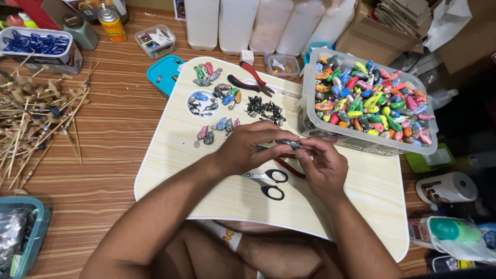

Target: Assemble small colorful fishing lures by attaching hooks and components using hand tools

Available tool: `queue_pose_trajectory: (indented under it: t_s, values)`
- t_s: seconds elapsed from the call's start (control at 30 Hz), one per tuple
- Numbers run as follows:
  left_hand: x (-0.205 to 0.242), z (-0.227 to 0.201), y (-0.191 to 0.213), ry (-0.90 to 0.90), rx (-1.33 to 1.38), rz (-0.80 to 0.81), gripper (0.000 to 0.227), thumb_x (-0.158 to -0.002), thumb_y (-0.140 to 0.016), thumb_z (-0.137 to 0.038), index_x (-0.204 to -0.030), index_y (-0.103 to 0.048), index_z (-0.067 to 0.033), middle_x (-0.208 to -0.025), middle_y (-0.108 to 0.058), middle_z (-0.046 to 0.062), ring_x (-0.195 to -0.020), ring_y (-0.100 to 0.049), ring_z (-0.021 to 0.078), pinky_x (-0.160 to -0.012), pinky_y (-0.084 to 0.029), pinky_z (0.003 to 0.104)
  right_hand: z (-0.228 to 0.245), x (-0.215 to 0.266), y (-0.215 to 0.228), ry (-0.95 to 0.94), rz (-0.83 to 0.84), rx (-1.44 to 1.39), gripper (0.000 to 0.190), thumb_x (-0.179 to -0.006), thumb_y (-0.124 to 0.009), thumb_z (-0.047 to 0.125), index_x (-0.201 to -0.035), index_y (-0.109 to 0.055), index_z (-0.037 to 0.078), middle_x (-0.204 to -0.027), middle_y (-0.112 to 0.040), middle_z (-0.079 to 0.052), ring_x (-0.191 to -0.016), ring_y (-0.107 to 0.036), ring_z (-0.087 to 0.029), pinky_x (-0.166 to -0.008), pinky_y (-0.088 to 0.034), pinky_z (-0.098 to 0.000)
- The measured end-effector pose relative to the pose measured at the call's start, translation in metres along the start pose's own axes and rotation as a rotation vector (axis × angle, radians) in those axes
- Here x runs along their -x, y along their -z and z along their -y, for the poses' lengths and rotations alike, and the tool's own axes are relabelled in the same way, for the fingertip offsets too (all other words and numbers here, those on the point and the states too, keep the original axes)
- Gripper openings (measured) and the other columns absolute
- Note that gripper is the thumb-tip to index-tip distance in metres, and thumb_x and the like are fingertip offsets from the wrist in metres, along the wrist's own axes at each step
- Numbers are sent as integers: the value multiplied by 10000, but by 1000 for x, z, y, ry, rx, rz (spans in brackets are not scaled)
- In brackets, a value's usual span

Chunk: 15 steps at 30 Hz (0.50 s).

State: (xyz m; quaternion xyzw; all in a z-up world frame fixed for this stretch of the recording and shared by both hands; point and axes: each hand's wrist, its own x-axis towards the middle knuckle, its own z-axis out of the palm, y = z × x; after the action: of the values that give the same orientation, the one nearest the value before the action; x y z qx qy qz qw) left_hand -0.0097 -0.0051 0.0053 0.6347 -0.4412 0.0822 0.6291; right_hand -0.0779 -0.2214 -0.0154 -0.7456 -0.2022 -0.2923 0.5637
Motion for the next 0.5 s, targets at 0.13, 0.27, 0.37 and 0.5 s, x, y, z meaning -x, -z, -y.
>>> queue_pose_trajectory:
  t_s: [0.13,0.27,0.37,0.5]
  values:
    - [-1,-2,1,12,26,-1,235,-960,-733,-232,-1187,-753,-173,-979,-753,116,-864,-750,248,-825,-591,403,3,0,-3,21,6,-3,204,-906,-720,-92,-1097,-666,-137,-922,-757,-194,-830,-727,-182,-712,-619,-297]
    - [-1,-2,0,7,55,-7,240,-960,-734,-209,-1193,-751,-152,-982,-752,125,-870,-748,256,-831,-585,408,4,-1,-3,14,10,9,217,-907,-736,-68,-1104,-662,-119,-905,-749,-165,-780,-669,-129,-647,-569,-248]
    - [-1,-4,-1,3,83,-11,245,-962,-733,-205,-1198,-747,-141,-988,-749,135,-887,-748,272,-844,-582,417,5,-2,-3,11,5,6,223,-906,-742,-61,-1110,-662,-103,-888,-740,-137,-728,-627,-93,-581,-522,-206]
    - [-2,-6,-1,6,98,-15,233,-955,-738,-200,-1182,-754,-148,-1000,-751,122,-901,-749,272,-853,-582,416,3,-1,-3,31,4,6,234,-886,-759,-73,-1097,-665,-108,-880,-735,-141,-712,-617,-91,-561,-511,-202]
